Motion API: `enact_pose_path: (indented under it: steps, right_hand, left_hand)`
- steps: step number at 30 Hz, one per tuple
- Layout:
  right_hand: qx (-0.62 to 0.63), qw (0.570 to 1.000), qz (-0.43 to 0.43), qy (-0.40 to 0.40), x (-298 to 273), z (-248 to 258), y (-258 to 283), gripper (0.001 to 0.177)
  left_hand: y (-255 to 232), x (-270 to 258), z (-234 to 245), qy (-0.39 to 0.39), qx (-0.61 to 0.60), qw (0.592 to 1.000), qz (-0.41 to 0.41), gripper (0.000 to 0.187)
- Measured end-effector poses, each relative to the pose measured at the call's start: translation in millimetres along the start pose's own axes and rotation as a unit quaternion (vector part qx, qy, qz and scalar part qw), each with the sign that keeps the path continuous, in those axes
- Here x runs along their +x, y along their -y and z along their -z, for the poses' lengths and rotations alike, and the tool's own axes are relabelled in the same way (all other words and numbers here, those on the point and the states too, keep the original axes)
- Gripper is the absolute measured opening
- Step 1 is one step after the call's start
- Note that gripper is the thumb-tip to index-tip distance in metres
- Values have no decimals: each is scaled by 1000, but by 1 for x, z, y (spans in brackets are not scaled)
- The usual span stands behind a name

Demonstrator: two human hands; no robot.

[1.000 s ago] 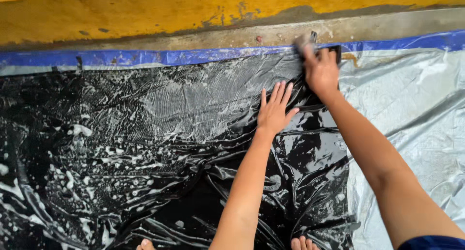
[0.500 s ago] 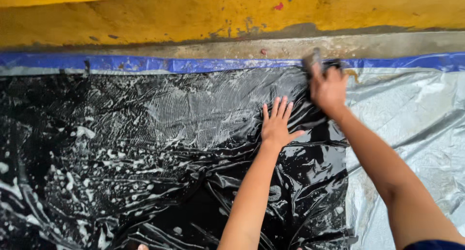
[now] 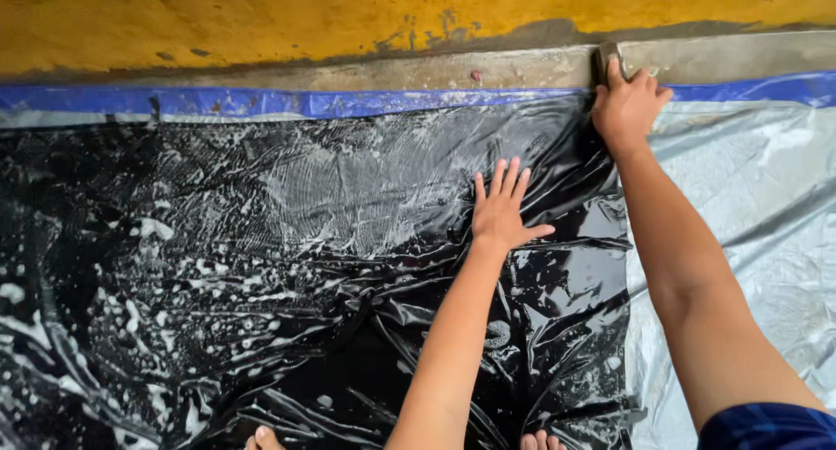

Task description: The person scrubs a large black tarp laid on the floor using a brush and soapy water. They systematically clean different sections, occasionally lifting and folding the tarp to access the underside.

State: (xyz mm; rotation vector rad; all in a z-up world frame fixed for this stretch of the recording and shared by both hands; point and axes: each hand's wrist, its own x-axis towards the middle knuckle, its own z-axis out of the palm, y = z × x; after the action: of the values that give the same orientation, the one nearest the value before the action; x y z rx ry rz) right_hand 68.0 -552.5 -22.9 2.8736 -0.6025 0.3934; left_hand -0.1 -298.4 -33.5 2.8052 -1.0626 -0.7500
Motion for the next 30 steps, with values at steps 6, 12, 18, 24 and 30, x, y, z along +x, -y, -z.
enact_pose_path:
  steps: [6, 12, 18, 24, 30]
  right_hand:
    - [131, 970, 189, -76, -91, -3, 10, 59]
    - [-12, 987, 106, -121, -42, 0, -5, 63]
    - [159, 959, 230, -46, -78, 3, 25, 25]
    - [48, 999, -16, 18, -42, 0, -17, 59]
    - [179, 928, 325, -36, -87, 11, 40, 38]
  left_hand:
    - [5, 4, -5, 38, -40, 998, -13, 130]
    - [3, -7, 3, 27, -24, 999, -16, 131]
    - [9, 8, 10, 24, -58, 997, -43, 109]
    - [47, -4, 7, -38, -4, 999, 19, 98]
    - [59, -5, 11, 7, -25, 998, 53, 106]
